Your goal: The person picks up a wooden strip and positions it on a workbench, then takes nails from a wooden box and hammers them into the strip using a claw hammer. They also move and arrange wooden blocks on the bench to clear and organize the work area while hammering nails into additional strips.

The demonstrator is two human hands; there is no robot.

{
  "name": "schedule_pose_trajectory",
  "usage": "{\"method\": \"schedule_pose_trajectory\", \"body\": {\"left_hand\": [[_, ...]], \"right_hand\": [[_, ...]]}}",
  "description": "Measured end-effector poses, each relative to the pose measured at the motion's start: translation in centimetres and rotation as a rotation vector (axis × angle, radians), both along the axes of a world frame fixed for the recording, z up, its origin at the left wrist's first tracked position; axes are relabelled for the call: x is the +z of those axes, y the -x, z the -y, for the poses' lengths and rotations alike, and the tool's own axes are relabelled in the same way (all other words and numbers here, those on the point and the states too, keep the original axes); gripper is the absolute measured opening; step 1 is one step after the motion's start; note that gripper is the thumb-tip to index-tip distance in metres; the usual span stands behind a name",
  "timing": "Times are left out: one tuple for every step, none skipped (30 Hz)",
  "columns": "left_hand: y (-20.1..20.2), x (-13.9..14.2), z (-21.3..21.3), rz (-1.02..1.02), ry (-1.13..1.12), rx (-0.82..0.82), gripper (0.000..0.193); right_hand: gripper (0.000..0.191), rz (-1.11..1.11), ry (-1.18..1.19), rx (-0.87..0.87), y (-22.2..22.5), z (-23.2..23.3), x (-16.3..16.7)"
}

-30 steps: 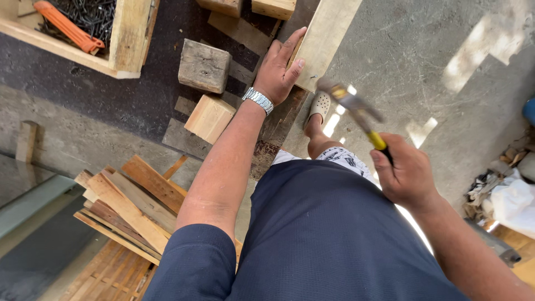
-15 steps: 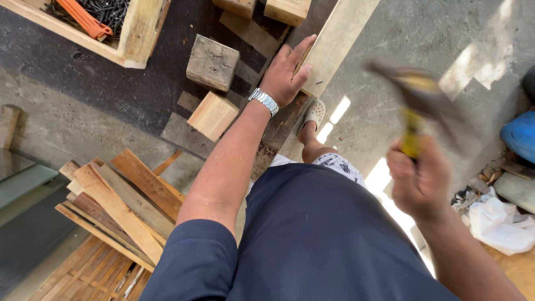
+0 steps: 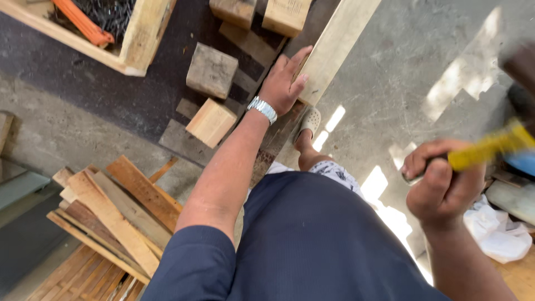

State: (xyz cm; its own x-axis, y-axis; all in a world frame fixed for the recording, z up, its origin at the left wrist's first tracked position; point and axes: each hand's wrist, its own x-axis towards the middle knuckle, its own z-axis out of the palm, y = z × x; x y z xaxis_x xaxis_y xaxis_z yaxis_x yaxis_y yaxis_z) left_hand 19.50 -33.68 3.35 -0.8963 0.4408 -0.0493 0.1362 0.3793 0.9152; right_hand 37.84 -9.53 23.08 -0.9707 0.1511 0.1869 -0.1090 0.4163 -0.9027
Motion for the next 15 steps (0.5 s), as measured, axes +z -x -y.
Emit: {"method": "schedule_pose_trajectory", "body": {"left_hand": [[0.0, 0.0, 0.0, -0.014, -0.006, -0.005, 0.061], [0.0, -0.1, -0.1, -0.013, -0.005, -0.006, 0.061], [0.1, -0.2, -0.1, -0.006, -0.001, -0.006, 0.060], [0.1, -0.3, -0.1, 0.006, 0.004, -0.006, 0.061], [0.1, -0.3, -0.2, 0.012, 0.004, -0.006, 0.061], [0.2, -0.4, -0.3, 0.017, 0.007, -0.008, 0.061], [0.2, -0.5, -0.3, -0.005, 0.001, -0.015, 0.061], [0.3, -0.5, -0.4, -0.032, -0.006, -0.010, 0.062], [0.2, -0.6, -0.3, -0.045, 0.002, -0.011, 0.063], [0.1, -0.6, -0.3, -0.035, -0.010, -0.002, 0.062], [0.1, -0.6, -0.2, -0.031, -0.024, 0.002, 0.061], [0.1, -0.6, -0.2, -0.042, -0.040, 0.005, 0.060], [0.1, -0.6, -0.2, -0.021, -0.040, 0.000, 0.060], [0.1, -0.5, -0.2, 0.007, -0.040, -0.005, 0.060], [0.1, -0.4, -0.2, 0.038, -0.040, -0.010, 0.059]], "right_hand": [[0.030, -0.117, 0.047, 0.019, 0.1, 0.3, -0.4], [0.029, -0.041, 0.045, 0.064, 0.5, 0.9, -1.1], [0.028, 0.039, 0.045, 0.110, 0.8, 1.4, -1.7], [0.027, 0.403, -0.244, 0.120, 1.1, 1.8, -2.1], [0.026, 0.760, -0.540, 0.128, 1.3, 2.0, -2.3], [0.024, 0.742, -0.542, 0.111, 1.4, 1.9, -2.1], [0.023, 0.725, -0.547, 0.092, 1.4, 1.8, -1.7], [0.023, 0.699, -0.557, 0.082, 1.4, 1.3, -1.0], [0.021, 0.491, -0.482, 0.058, 1.1, 0.9, -0.2], [0.020, 0.300, -0.409, 0.035, 0.6, 0.5, 0.7], [0.020, 0.174, -0.168, -0.007, 0.2, 0.2, 1.1], [0.022, 0.033, 0.073, -0.053, 0.1, 0.2, 1.1], [0.023, -0.062, 0.067, 0.028, 0.3, 0.2, 0.5], [0.024, -0.151, 0.061, 0.110, 0.7, 0.5, -0.5], [0.025, -0.235, 0.054, 0.191, 1.0, 0.9, -1.6]]}}
